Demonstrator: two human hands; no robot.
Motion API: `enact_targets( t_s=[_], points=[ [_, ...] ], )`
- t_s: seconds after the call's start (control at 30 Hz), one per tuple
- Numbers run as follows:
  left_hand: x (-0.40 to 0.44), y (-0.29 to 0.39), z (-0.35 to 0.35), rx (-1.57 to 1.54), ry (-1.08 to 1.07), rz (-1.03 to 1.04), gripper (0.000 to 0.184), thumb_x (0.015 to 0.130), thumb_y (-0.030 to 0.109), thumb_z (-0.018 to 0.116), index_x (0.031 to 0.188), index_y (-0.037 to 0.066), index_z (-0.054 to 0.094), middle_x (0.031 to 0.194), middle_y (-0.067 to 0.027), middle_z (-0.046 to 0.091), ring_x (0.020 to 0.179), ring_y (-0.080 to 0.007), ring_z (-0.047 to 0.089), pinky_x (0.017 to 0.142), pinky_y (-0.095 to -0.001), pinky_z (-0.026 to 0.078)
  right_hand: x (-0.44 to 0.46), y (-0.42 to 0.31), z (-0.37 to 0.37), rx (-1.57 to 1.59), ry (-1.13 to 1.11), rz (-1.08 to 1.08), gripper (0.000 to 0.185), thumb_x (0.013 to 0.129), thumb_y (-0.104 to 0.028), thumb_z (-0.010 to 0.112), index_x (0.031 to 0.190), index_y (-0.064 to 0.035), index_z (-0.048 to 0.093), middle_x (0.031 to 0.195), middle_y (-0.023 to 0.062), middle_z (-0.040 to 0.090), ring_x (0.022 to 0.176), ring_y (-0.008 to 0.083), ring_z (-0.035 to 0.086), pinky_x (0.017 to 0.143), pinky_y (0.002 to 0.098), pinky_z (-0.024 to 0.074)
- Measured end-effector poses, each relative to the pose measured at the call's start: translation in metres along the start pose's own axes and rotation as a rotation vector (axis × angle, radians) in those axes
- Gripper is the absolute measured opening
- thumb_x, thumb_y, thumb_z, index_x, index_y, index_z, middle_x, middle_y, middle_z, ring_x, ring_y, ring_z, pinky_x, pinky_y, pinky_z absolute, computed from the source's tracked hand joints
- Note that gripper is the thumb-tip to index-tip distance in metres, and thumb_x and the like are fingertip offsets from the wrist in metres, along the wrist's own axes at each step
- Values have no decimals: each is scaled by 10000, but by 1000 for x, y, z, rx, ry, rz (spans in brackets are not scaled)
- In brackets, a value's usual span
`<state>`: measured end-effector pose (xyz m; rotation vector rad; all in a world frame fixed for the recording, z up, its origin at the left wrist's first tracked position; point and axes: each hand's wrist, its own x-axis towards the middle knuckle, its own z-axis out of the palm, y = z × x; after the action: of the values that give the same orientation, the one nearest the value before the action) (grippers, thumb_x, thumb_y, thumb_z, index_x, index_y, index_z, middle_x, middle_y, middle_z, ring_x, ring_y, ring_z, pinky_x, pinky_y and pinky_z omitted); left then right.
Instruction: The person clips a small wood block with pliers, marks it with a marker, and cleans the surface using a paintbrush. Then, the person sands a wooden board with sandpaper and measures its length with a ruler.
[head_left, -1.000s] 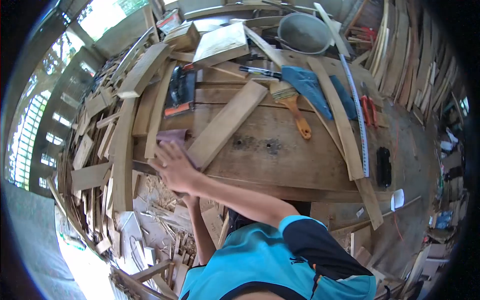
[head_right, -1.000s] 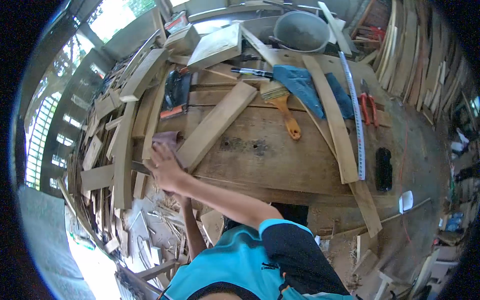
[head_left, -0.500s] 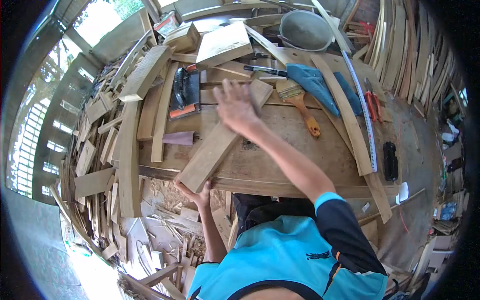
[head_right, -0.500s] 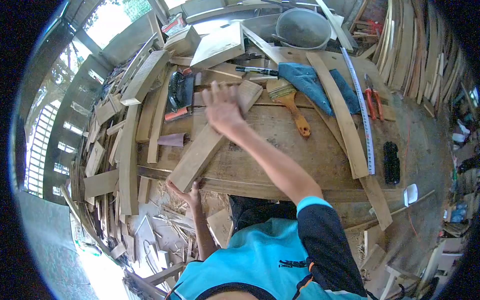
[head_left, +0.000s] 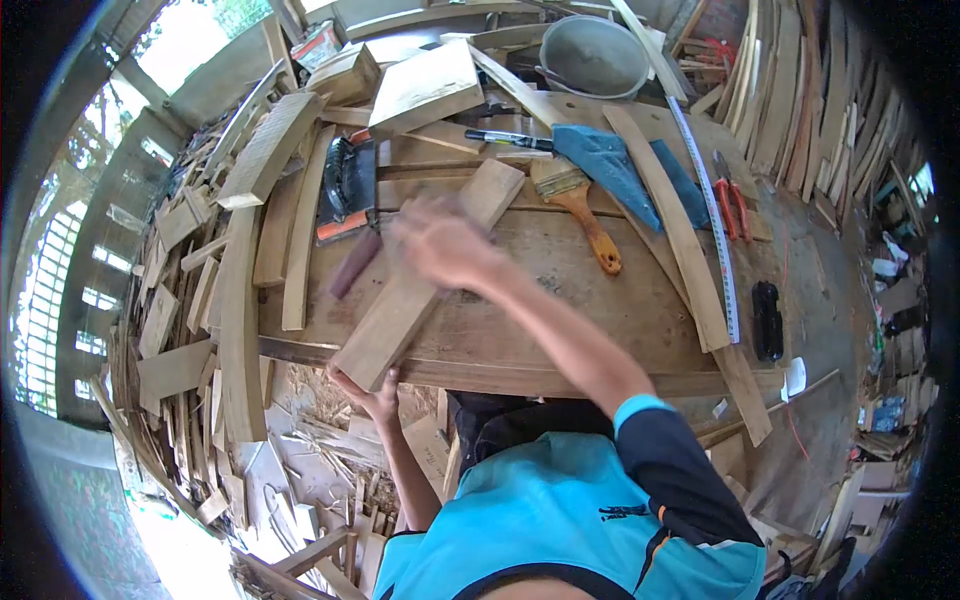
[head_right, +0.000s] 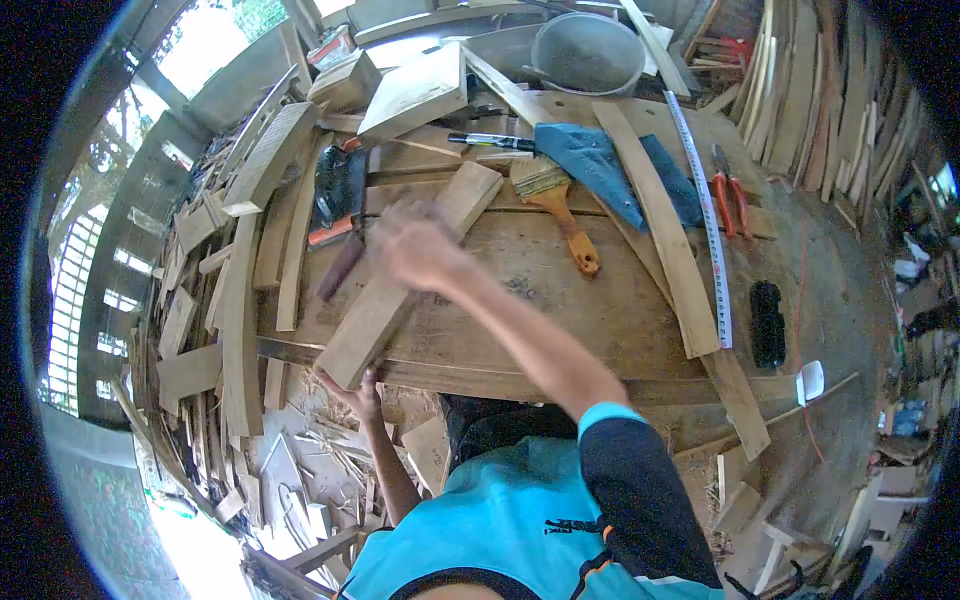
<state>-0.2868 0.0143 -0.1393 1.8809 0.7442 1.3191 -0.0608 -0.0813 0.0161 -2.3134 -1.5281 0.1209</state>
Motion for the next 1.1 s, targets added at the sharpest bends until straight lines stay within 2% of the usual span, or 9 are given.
enact_targets(
  t_s=[0.23,0.4,0.57,0.63,0.77,0.87,0.93,0.97,1.1],
  points=[
    [-1,-7,13,-27,110,68,1068,604,566,679,1326,19,113,1277,-203,245,1165,-317,299,965,-468,252,-5,78,-33,-126,76,266,532,912,-294,213,1291,79,238,1412,180,76,1312,299,75,1081,383,78],
    [-12,-29,12,-141,141,-17,1052,587,570,688,1298,8,153,1238,-184,268,1141,-304,311,928,-457,286,-16,2,18,-253,98,-228,498,854,-242,350,1235,77,325,1264,247,365,1213,311,327,1040,407,182],
    [-12,-27,13,-160,144,-32,1041,582,577,684,1281,0,171,1213,-176,287,1123,-294,326,912,-449,297,-29,-54,35,191,111,-619,481,878,-268,362,1232,57,357,1299,222,336,1251,296,275,1045,393,194],
    [-11,-27,13,-143,108,-10,1039,584,579,681,1279,-2,173,1210,-175,289,1119,-292,329,909,-450,300,-22,-36,7,176,-85,-525,500,892,-287,339,1264,46,316,1325,207,309,1270,287,242,1058,381,174],
    [-11,-28,11,-87,59,16,1034,587,584,675,1274,-8,177,1205,-172,293,1110,-287,335,902,-450,305,-4,37,-51,366,-32,286,545,908,-300,299,1323,33,180,1373,208,206,1294,298,169,1077,369,109],
    [-46,-107,-7,15,58,113,1002,613,595,645,1265,-22,200,1222,-169,284,1089,-281,356,873,-453,332,11,95,-17,36,267,229,537,919,-294,260,1338,18,133,1384,222,155,1301,306,132,1077,390,91],
    [-58,-229,-15,97,3,180,353,812,243,499,1092,30,533,1035,-187,561,879,-324,533,826,-430,413,10,77,-20,-140,89,258,532,920,-296,243,1345,2,125,1387,226,135,1307,303,107,1079,394,69],
    [-41,-140,2,-74,29,84,183,806,135,459,819,59,626,770,-118,626,688,-309,572,698,-407,469,2,48,-30,-14,53,310,525,914,-300,242,1342,-7,159,1391,210,144,1307,297,115,1081,385,59],
    [-36,-118,-12,600,-56,552,157,828,40,429,844,31,584,782,-140,611,683,-298,587,617,-383,493,-9,-19,6,-59,4,-302,551,887,-277,320,1334,10,176,1370,217,210,1282,320,203,1072,409,121]
  ],
)
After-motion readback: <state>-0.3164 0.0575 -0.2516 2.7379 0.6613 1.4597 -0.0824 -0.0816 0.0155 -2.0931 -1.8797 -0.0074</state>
